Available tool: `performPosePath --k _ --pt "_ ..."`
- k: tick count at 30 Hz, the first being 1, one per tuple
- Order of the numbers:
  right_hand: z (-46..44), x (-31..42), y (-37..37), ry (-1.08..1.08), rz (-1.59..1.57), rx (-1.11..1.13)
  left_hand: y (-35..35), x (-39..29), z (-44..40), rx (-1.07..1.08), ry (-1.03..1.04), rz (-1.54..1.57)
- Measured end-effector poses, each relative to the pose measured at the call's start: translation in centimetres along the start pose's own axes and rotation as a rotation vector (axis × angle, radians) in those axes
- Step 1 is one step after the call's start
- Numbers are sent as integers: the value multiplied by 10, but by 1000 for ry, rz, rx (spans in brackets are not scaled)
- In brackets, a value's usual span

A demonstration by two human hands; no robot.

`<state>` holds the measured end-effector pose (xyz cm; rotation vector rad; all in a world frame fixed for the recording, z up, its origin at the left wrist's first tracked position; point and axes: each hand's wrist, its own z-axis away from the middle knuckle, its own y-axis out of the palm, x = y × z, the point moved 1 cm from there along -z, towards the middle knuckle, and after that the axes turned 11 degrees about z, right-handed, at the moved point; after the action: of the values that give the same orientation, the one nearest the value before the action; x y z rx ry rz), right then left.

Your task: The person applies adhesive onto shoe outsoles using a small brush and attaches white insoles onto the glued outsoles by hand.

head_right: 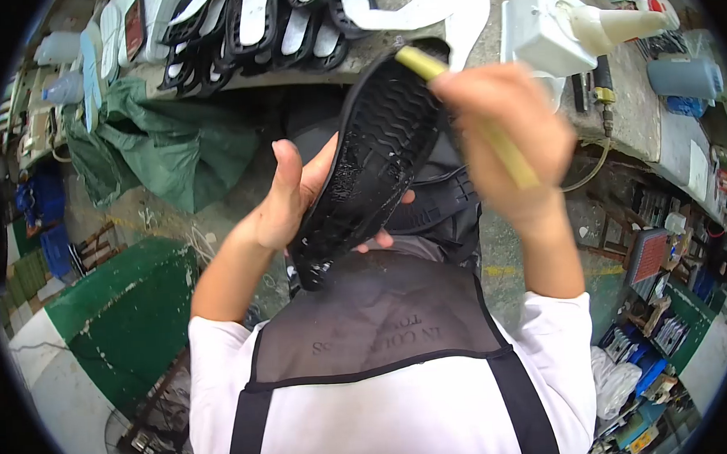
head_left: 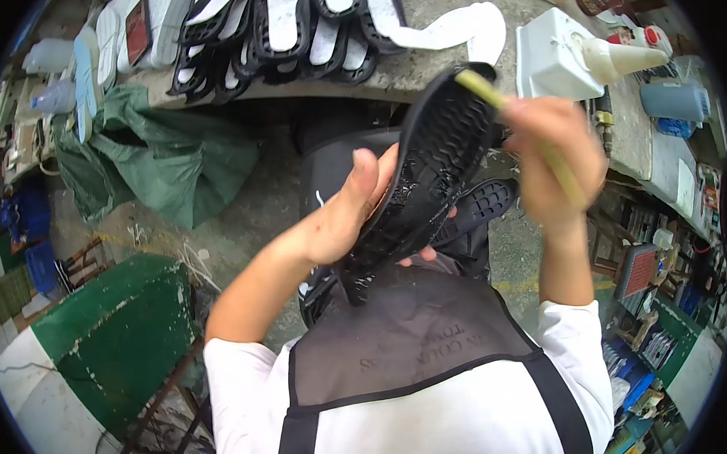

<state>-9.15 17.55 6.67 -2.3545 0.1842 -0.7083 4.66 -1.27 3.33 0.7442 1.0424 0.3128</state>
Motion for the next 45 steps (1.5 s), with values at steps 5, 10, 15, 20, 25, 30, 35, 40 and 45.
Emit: performPosePath --k 5,10,15,20,25,30,35,40,45 --pt "38 44 12 23 -648 398 -25 7 4 -244 234 200" --pt "13 -81 41 869 -948 -287 -50 7 12 -164 425 455" --pt "-14 -132 105 1003 -854 -334 -50 4 5 -155 529 545" --pt "-21 -153 121 912 -265 -156 -62 -6 12 -118 519 509" --pt "-39 -95 57 700 -1027 -372 -66 -12 20 -86 493 719" --pt "-28 -25 2 533 -1339 81 -67 -10 22 84 419 856" --pt "-10 43 9 378 -1473 549 -51 -14 23 111 402 905" --pt "-8 57 37 70 -950 430 -28 -12 23 183 428 838" --pt "-12 64 32 -30 -752 220 -20 -10 29 -28 516 578"
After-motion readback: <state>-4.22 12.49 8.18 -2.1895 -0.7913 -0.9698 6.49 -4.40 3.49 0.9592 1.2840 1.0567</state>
